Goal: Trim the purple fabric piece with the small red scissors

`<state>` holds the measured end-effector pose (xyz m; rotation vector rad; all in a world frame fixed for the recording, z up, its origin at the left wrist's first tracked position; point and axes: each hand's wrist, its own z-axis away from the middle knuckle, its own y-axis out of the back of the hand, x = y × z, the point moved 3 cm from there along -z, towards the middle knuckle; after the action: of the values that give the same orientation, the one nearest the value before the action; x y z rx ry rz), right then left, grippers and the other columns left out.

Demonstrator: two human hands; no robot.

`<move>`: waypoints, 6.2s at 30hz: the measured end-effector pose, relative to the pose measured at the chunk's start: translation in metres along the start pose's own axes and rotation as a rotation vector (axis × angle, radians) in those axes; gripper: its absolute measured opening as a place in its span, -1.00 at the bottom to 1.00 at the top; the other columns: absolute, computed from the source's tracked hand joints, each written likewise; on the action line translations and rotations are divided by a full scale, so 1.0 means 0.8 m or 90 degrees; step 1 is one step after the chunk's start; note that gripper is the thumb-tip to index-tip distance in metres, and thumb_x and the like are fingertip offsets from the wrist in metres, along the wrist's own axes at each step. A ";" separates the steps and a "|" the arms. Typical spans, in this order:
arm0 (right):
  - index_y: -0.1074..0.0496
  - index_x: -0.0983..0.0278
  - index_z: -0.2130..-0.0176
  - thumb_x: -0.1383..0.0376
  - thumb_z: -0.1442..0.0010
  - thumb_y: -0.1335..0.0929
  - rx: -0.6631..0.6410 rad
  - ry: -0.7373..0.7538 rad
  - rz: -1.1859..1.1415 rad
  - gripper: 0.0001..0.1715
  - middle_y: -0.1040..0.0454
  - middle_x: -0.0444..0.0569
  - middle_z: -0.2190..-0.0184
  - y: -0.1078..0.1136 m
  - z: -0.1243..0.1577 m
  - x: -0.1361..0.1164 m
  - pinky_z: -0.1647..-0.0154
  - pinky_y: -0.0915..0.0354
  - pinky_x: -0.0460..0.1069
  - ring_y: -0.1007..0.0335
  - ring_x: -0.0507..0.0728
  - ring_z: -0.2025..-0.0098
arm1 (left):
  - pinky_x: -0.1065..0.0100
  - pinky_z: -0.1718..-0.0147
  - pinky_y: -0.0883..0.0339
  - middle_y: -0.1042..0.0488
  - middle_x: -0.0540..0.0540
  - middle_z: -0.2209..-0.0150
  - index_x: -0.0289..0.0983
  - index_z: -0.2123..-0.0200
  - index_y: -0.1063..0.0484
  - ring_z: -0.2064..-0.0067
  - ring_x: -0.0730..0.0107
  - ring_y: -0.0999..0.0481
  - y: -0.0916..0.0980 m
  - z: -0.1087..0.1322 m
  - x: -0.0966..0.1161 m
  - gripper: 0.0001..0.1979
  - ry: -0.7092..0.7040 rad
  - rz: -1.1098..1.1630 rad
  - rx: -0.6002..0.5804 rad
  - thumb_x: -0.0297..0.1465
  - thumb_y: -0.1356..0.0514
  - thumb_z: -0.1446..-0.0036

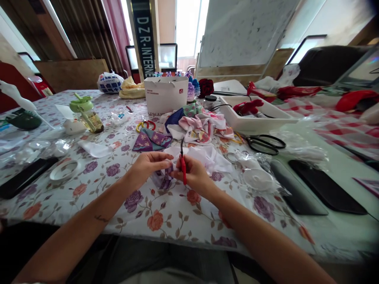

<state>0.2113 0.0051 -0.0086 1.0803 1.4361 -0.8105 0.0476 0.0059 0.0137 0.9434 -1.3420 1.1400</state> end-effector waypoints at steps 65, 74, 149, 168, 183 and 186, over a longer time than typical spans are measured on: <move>-0.32 0.26 0.46 0.24 -0.01 -0.47 0.046 -0.025 0.075 -0.75 -0.29 -0.19 0.55 -0.005 0.006 -0.003 0.49 -0.14 -0.08 -0.15 0.00 0.51 | 0.50 0.53 -0.28 -0.42 0.08 0.48 -0.27 0.36 -0.33 0.48 0.49 -0.47 0.020 -0.012 0.022 -0.73 -0.011 -0.125 -0.056 -0.41 -0.38 0.08; -0.38 0.31 0.47 -0.10 -0.02 -0.44 -0.207 -0.144 -0.064 -0.47 -0.38 -0.13 0.63 0.017 0.003 -0.024 0.63 -0.13 -0.12 -0.25 -0.02 0.63 | 0.42 0.30 -0.40 -0.58 -0.14 0.25 -0.31 0.34 -0.61 0.28 0.38 -0.52 0.049 -0.015 0.000 -0.90 -0.045 -0.182 -0.130 -0.44 -0.30 -0.03; -0.39 0.38 0.40 -0.19 -0.02 -0.39 -0.431 -0.366 -0.014 -0.35 -0.26 -0.18 0.61 -0.005 0.017 0.007 0.64 -0.07 -0.17 -0.17 -0.05 0.59 | 0.49 0.27 -0.39 -0.60 -0.09 0.24 -0.26 0.21 -0.62 0.29 0.47 -0.54 0.053 -0.005 -0.001 -0.70 0.175 -0.050 -0.272 -0.53 -0.34 0.10; -0.33 0.34 0.48 -0.09 -0.07 -0.41 -0.437 -0.337 -0.073 -0.45 -0.12 -0.28 0.69 -0.007 0.016 0.010 0.70 0.02 -0.17 0.01 -0.10 0.68 | 0.48 0.26 -0.37 -0.60 -0.08 0.25 -0.25 0.18 -0.61 0.27 0.45 -0.55 0.057 -0.005 -0.001 -0.70 0.175 -0.092 -0.289 -0.52 -0.31 0.06; -0.31 0.33 0.51 -0.09 -0.06 -0.42 -0.435 -0.345 -0.066 -0.45 -0.10 -0.29 0.71 -0.007 0.016 0.011 0.69 0.12 -0.14 0.04 -0.11 0.68 | 0.46 0.23 -0.39 -0.59 -0.10 0.23 -0.25 0.15 -0.60 0.28 0.45 -0.56 0.058 -0.004 -0.002 -0.68 0.188 -0.064 -0.313 -0.53 -0.32 0.04; -0.27 0.32 0.53 -0.08 -0.08 -0.42 -0.438 -0.341 -0.068 -0.44 -0.09 -0.29 0.71 -0.008 0.016 0.011 0.68 0.15 -0.14 0.06 -0.12 0.68 | 0.44 0.22 -0.40 -0.59 -0.10 0.22 -0.24 0.15 -0.60 0.25 0.42 -0.57 0.058 -0.004 -0.002 -0.67 0.189 -0.066 -0.314 -0.53 -0.32 0.05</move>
<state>0.2104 -0.0072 -0.0197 0.2345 1.1714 -0.5480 0.0033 0.0195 0.0069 0.4576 -1.2330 0.7783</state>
